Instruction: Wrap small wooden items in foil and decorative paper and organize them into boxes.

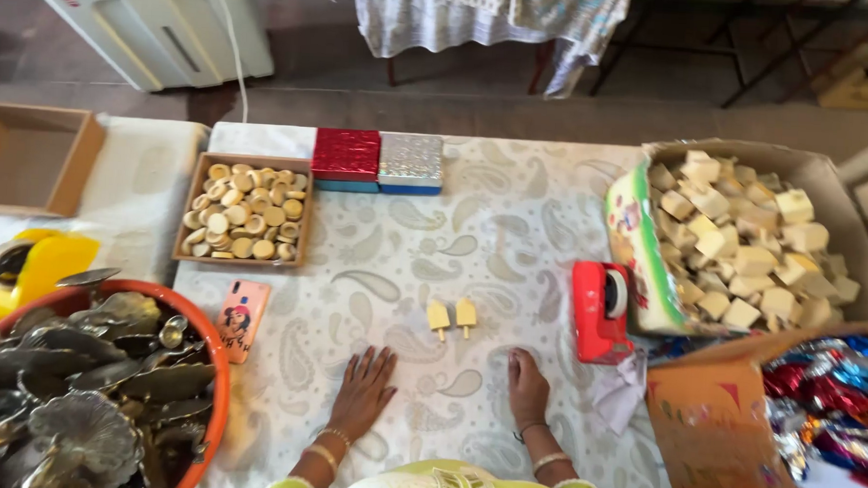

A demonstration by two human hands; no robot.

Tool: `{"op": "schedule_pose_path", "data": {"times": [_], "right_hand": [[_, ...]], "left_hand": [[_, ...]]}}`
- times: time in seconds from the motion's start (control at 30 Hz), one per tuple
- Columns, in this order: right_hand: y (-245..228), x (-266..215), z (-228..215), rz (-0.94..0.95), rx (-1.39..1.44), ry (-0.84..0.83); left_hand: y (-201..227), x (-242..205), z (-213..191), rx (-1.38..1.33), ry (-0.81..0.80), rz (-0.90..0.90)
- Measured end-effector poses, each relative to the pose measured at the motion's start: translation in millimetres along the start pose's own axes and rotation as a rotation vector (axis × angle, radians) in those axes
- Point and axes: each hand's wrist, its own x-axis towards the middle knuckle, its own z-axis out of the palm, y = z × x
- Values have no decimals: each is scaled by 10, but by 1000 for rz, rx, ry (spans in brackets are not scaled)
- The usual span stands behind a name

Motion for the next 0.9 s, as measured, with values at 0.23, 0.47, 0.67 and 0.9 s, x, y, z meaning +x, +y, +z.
{"op": "schedule_pose_path", "data": {"times": [0.23,0.47,0.67,0.9], "right_hand": [[43,12,52,-53,-84,23],[38,23,60,-28,-128,1],[105,2,108,16,-178,-20],[20,24,72,38,-182,-23]], "left_hand": [[-551,-354,-172,103,30,-334],[-1086,-83,-309,-15,472,-535],[-1462,466,-749,-219,759,-587],[-2372,1211,-786,-20,790,-566]]}}
